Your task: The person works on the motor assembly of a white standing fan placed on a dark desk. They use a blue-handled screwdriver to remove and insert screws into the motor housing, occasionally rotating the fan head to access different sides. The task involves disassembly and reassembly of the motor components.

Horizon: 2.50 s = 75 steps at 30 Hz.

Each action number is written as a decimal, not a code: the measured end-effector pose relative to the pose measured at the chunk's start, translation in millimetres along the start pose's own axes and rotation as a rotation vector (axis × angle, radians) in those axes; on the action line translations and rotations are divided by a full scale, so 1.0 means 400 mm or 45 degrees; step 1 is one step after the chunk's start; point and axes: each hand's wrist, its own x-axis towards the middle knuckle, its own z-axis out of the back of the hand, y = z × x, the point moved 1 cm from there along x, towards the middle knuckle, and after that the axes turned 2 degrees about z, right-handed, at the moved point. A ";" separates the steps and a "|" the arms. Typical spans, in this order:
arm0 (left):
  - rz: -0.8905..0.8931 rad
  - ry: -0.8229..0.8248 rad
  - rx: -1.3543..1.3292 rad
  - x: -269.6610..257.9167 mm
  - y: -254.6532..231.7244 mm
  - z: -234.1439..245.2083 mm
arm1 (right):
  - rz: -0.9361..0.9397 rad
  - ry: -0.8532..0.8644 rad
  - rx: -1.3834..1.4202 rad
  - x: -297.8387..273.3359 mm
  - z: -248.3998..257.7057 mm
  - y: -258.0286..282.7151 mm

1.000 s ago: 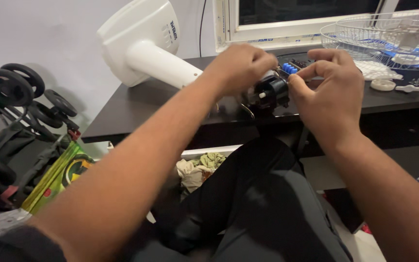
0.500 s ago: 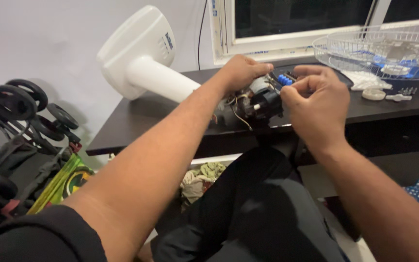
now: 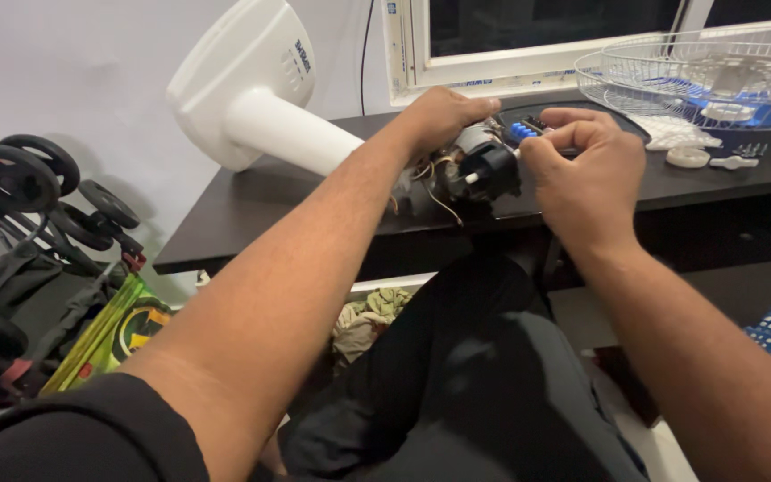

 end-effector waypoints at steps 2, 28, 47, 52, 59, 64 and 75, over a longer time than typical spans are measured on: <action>-0.066 -0.001 0.031 0.004 -0.002 -0.005 | -0.030 0.021 -0.030 0.004 0.002 0.004; -0.103 -0.035 0.102 0.036 0.009 -0.016 | -0.496 0.051 0.646 0.002 -0.006 -0.032; -0.153 -0.031 0.053 0.061 0.032 -0.017 | -0.429 0.058 0.329 0.019 -0.003 0.007; -0.167 -0.071 0.138 0.066 0.024 -0.013 | 0.000 0.167 -0.132 0.032 0.012 0.033; -0.169 -0.066 0.184 0.061 0.022 -0.009 | 0.690 0.379 -0.487 0.045 0.044 0.054; -0.153 -0.064 0.169 0.061 0.024 -0.015 | 0.519 0.412 -0.727 0.054 0.077 0.064; -0.218 -0.087 0.159 0.070 0.031 -0.017 | -0.115 0.421 -0.591 0.053 0.028 0.057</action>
